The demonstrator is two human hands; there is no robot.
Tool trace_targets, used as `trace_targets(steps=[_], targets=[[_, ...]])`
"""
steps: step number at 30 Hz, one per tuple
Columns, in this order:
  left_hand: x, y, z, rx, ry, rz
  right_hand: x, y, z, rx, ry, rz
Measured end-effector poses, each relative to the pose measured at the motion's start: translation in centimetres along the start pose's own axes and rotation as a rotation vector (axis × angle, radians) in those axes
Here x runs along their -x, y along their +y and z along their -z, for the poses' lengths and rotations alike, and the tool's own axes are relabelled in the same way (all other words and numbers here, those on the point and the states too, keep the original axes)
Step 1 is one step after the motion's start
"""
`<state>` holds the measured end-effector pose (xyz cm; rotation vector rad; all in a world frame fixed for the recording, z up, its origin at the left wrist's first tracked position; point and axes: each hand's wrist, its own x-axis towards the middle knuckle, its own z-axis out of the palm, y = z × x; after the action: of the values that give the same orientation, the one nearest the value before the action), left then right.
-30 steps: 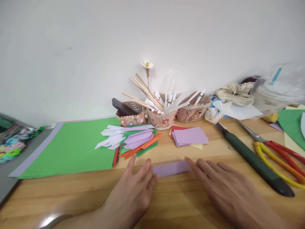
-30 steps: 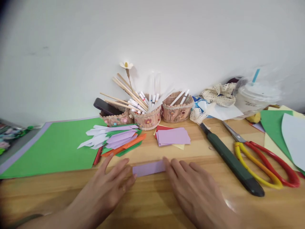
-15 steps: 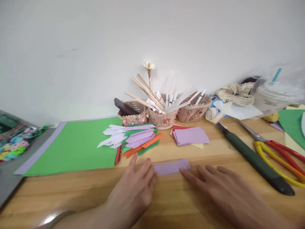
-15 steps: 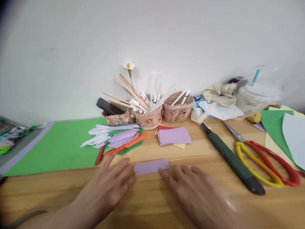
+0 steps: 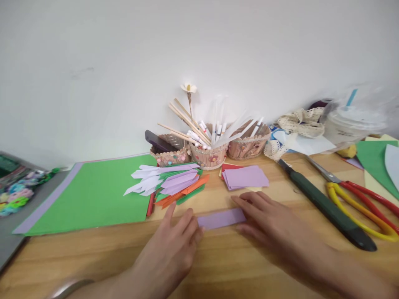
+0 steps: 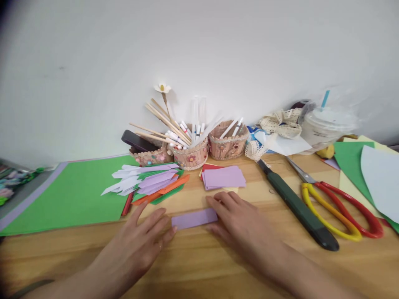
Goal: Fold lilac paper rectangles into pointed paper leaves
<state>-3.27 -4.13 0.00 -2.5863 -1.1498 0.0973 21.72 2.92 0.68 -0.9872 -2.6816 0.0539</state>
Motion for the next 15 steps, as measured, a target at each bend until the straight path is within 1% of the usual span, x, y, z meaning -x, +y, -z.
trace_targets(steps=[2, 6, 8, 11, 13, 15], targets=[[0.1, 0.3, -0.2, -0.016, 0.015, 0.007, -0.2, -0.1, -0.8, -0.073, -0.005, -0.016], [0.2, 0.8, -0.3, -0.051, 0.136, 0.01, 0.0, 0.0, -1.8, -0.209, 0.038, -0.059], [0.0, 0.9, -0.2, -0.074, 0.185, 0.021, 0.2, -0.1, -2.0, -0.22, 0.081, -0.067], [-0.4, 1.0, 0.4, -0.054, 0.222, 0.053, 0.5, -0.6, -2.0, -0.206, 0.134, -0.063], [-0.8, 1.1, 0.8, -0.001, 0.242, 0.067, 0.6, -1.1, -2.0, -0.206, 0.129, -0.039], [-1.0, 1.2, 1.0, 0.048, 0.266, 0.033, 0.6, -1.6, -1.8, -0.229, 0.108, 0.01]])
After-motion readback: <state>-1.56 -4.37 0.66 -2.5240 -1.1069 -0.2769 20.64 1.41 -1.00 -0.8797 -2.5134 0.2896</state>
